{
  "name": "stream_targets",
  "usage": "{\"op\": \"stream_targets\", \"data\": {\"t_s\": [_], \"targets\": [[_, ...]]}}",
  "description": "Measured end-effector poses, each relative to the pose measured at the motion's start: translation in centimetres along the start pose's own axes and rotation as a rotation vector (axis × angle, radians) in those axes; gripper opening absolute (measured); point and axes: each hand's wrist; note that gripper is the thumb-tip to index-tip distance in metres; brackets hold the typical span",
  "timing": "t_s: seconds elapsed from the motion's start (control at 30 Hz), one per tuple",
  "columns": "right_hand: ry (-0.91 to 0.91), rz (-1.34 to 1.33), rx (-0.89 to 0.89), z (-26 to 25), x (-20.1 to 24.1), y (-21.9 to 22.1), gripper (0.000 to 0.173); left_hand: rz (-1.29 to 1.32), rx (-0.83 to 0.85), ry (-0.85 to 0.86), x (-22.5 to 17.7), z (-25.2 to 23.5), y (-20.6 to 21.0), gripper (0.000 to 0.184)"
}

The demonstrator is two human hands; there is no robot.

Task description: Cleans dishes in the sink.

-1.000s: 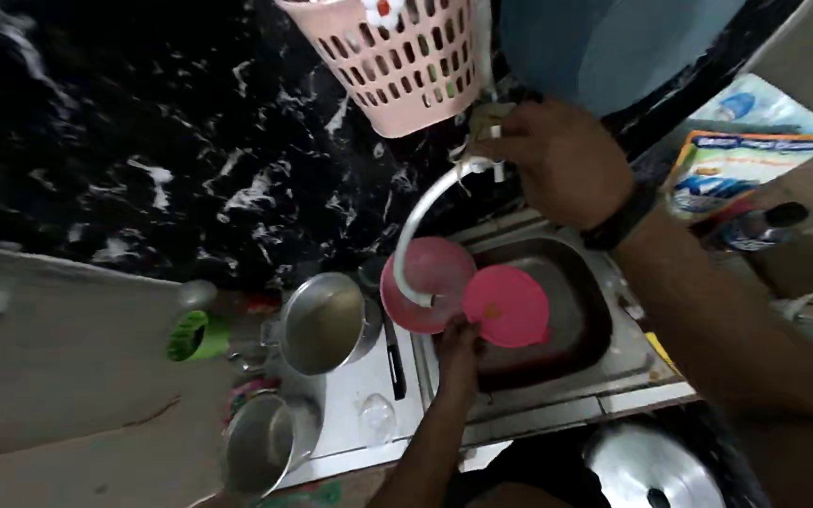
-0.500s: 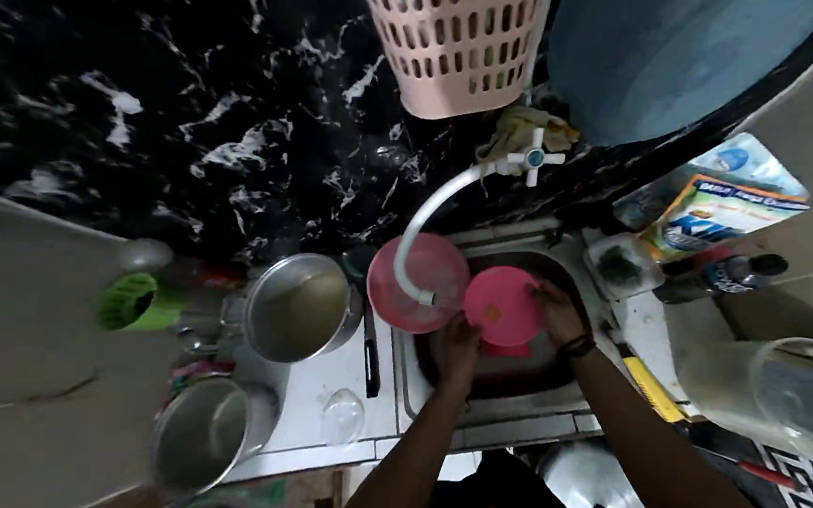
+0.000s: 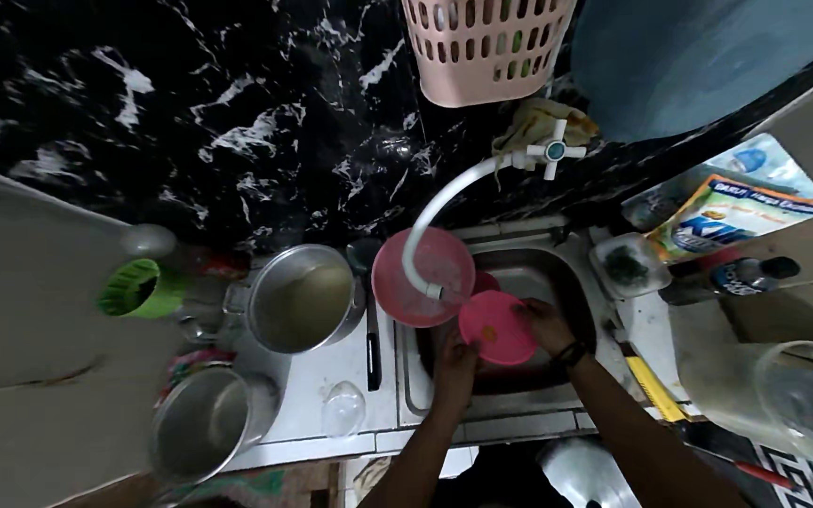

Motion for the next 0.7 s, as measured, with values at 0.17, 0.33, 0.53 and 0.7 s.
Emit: {"op": "stream_targets", "data": {"t_s": [0.17, 0.33, 0.53, 0.7], "targets": [[-0.085, 0.049, -0.079, 2.4, 1.3, -3.5, 0.029, 0.017, 0.04, -0.114, 1.9, -0.8, 1.0, 0.047], [-0.217, 0.079, -0.096, 4.4, 1.0, -5.0, 0.031, -0.147, 0.184, -0.151, 1.9, -2.2, 2.6, 0.042], [-0.688, 0.234, -0.211, 6.6, -1.5, -4.5, 0.026, 0.252, 0.36, -0.331, -2.9, -5.5, 4.2, 0.064], [-0.797, 0.303, -0.213, 5.5, -4.9, -2.9, 0.029, 0.228, 0.129, -0.161, -3.3, -6.0, 3.3, 0.027]]}}
Point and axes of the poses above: each hand's wrist, its own z-axis away from the middle knuckle, its own y-axis out of the palm, x = y × z, and after that the axes turned 9 degrees about -x, right-handed
